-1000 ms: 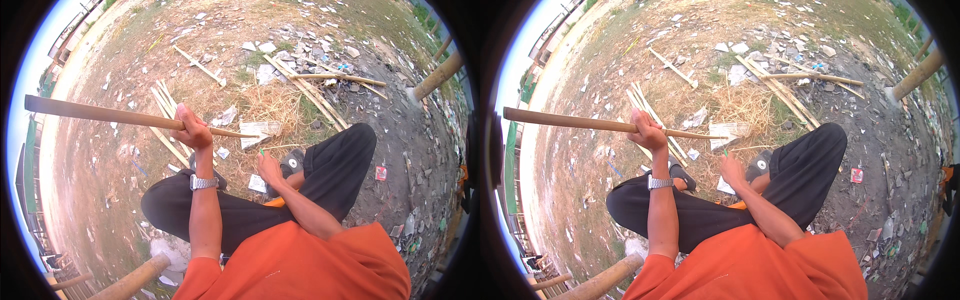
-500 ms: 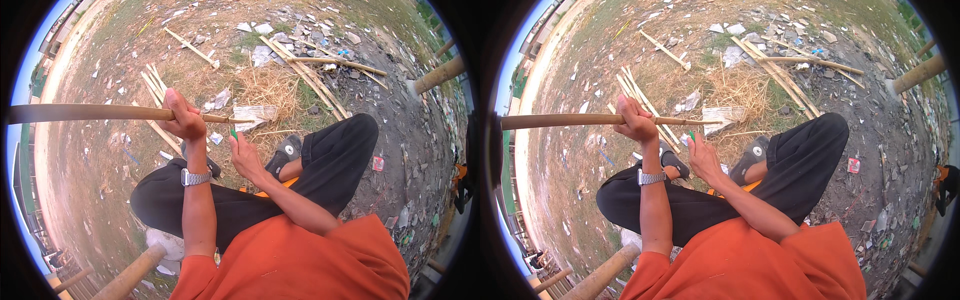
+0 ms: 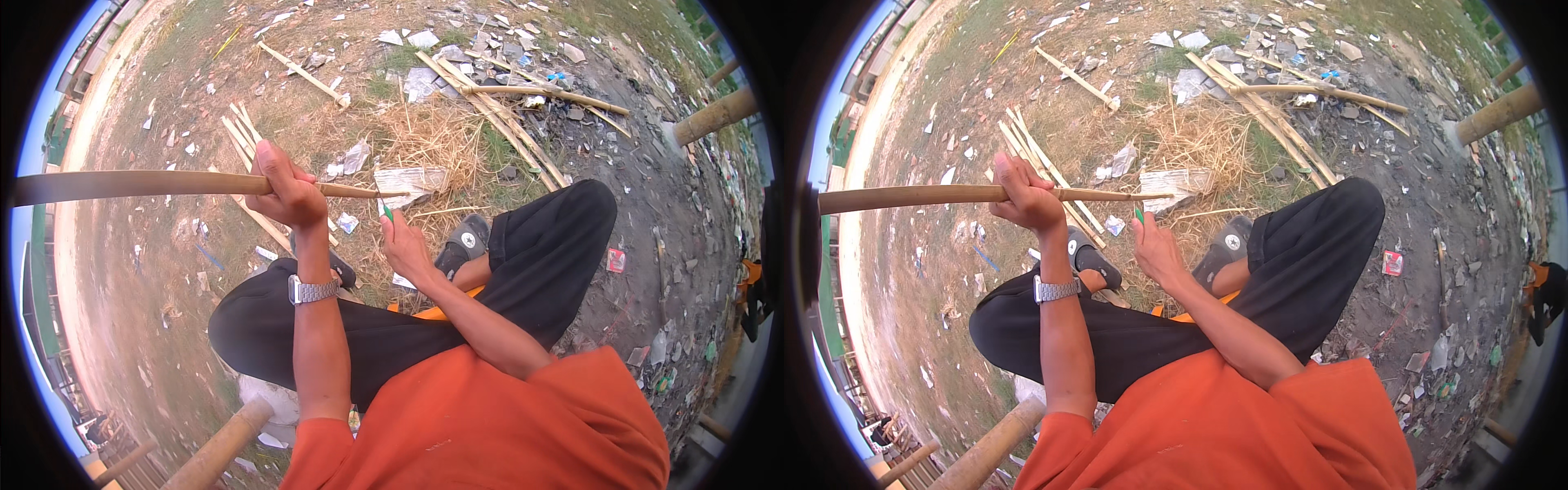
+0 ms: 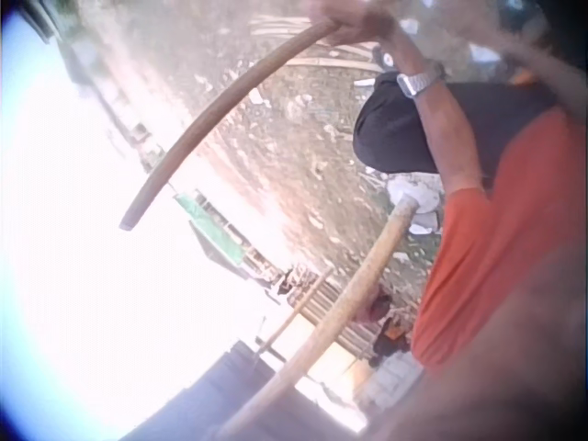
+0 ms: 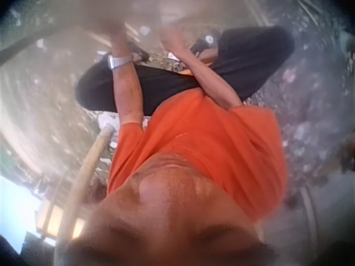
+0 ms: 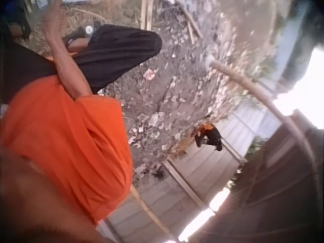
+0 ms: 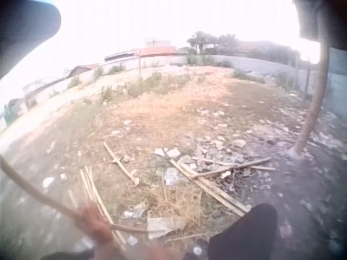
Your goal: The person sits on a small stool and uses a green utility knife to sharpen the end of a long bamboo stick. They hold the stick with their left hand and carefully shave the wood with the knife in their right hand, rotating the stick to work on different sides.
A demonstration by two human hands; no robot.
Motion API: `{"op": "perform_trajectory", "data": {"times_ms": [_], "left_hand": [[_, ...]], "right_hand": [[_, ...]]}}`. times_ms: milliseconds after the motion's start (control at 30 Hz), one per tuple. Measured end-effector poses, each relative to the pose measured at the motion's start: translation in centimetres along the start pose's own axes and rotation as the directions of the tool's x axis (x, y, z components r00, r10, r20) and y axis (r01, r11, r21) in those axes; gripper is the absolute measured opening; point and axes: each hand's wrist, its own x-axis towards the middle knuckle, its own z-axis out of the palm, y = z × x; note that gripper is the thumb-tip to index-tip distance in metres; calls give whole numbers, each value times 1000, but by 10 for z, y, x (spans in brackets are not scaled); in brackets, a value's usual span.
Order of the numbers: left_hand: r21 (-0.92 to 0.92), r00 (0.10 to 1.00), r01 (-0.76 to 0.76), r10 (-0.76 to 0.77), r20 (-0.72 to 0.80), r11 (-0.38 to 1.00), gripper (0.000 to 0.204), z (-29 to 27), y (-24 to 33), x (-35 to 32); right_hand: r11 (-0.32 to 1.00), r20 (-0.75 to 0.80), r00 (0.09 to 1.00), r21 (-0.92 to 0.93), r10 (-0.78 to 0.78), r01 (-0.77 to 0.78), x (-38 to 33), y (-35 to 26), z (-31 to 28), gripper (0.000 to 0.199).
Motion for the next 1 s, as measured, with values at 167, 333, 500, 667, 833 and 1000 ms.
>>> {"op": "perform_trajectory", "data": {"times_ms": [167,333,500,667,833,1000], "left_hand": [[-2,999,18,-18,-27,1000,46,1,-1,4],[-4,999,37,-38,-37,999,46,2,0,0],[13,999,9,-8,-38,1000,47,-1,-2,3],[-13,995,32,-33,-91,999,46,-1,-5,9],[-64,990,72,-80,-118,995,46,-11,-8,13],[-82,990,57,-67,-122,995,46,-9,-9,13]], "right_hand": [[996,-47,997,-57,66,-69,20,32,12,34],[996,-77,993,-22,85,-87,28,50,22,35],[993,-70,993,-60,95,-100,31,48,19,32],[996,-79,997,-88,-7,0,35,37,24,30],[987,-93,995,-150,33,-47,39,45,31,30],[965,-86,981,-181,176,-189,42,66,34,36]]}}
